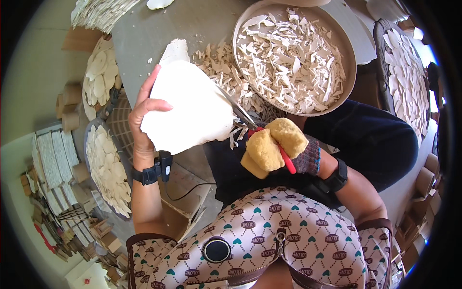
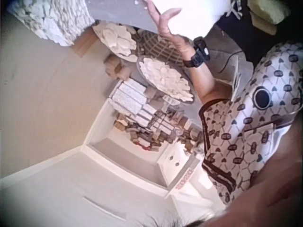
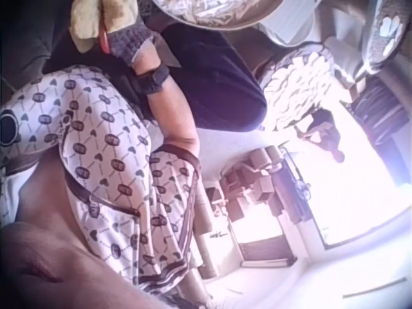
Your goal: The person uses shears to cut thin slices from large white root-like pieces, allowing the slices to fall into a round tray. They pick up additional pieces from a stack and repeat the slicing action.
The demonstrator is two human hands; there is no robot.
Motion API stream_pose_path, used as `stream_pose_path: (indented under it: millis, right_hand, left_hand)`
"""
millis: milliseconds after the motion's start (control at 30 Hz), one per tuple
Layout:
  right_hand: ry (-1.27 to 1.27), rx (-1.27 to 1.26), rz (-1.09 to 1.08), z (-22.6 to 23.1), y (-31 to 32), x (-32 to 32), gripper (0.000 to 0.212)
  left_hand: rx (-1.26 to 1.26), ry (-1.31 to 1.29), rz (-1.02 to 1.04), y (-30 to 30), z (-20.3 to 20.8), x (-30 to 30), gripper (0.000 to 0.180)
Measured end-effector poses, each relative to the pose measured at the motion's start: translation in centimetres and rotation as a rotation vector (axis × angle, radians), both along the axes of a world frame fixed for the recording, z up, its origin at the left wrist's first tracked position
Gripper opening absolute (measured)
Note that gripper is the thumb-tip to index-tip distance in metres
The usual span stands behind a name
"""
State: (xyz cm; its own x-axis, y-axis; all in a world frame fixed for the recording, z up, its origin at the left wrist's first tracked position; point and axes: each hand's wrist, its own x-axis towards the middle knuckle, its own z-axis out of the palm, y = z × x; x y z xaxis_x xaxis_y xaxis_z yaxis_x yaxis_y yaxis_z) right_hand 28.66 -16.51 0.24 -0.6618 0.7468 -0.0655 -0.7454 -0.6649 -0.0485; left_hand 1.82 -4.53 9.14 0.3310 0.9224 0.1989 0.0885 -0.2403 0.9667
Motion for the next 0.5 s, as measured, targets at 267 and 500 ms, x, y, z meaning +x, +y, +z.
stream_pose_path:
  millis: [267,500]
  right_hand:
    - [-0.708,0.449,-0.376,0.0,-0.6,-0.1,0.023]
    - [-1.118,0.648,-0.411,-2.0,1.0,-0.3,0.021]
  left_hand:
    - [0.083,-0.117,0.160,-1.2,-2.8,-0.2,0.017]
    - [-0.602,-0.465,0.350,-5.3,-2.4,4.2,0.043]
